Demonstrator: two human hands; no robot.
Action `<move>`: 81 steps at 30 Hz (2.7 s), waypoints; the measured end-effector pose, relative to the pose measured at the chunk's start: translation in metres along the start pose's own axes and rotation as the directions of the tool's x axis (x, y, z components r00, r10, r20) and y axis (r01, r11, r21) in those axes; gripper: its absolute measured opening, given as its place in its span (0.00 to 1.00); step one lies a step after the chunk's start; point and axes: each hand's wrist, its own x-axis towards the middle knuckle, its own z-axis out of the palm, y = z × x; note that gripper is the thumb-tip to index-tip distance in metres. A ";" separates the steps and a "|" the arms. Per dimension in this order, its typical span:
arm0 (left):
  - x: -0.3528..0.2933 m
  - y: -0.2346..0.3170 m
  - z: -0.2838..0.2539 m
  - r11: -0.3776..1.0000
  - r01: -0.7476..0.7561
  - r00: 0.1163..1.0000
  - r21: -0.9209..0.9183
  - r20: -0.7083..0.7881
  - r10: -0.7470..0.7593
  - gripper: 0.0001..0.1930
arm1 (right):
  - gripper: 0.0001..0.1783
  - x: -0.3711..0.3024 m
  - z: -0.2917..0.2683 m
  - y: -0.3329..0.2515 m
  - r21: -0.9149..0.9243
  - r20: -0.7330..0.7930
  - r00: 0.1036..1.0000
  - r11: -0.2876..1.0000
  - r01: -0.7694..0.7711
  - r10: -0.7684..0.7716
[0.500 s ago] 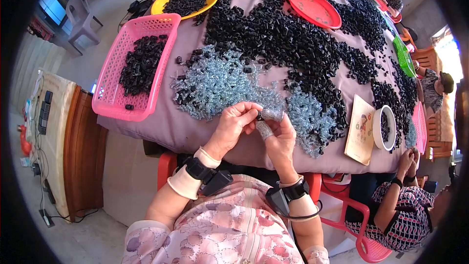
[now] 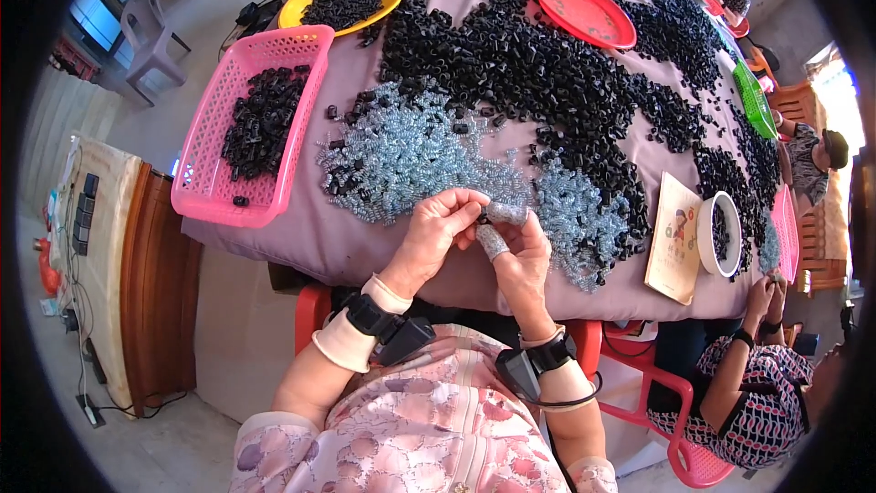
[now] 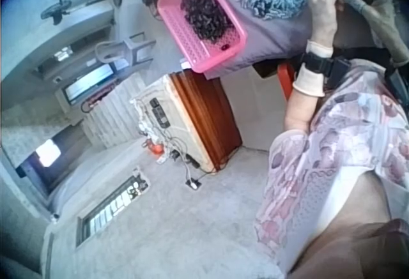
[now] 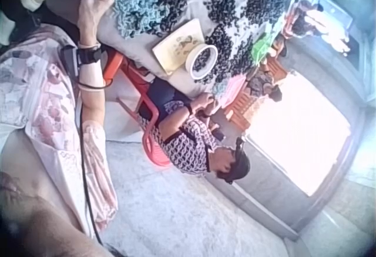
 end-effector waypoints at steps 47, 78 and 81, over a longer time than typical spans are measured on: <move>0.000 0.008 -0.007 0.987 0.153 0.987 -0.040 0.060 -0.151 0.11 | 0.20 0.015 -0.016 0.014 -0.263 0.242 0.964 0.950 0.170 -0.106; -0.004 0.006 -0.005 0.984 0.157 0.986 -0.089 0.075 -0.151 0.09 | 0.19 0.011 -0.016 0.006 -0.372 0.249 0.964 0.910 0.184 -0.093; -0.004 0.007 -0.005 0.979 0.169 0.984 -0.110 0.075 -0.161 0.08 | 0.19 0.011 -0.016 0.005 -0.400 0.250 0.958 0.886 0.234 -0.140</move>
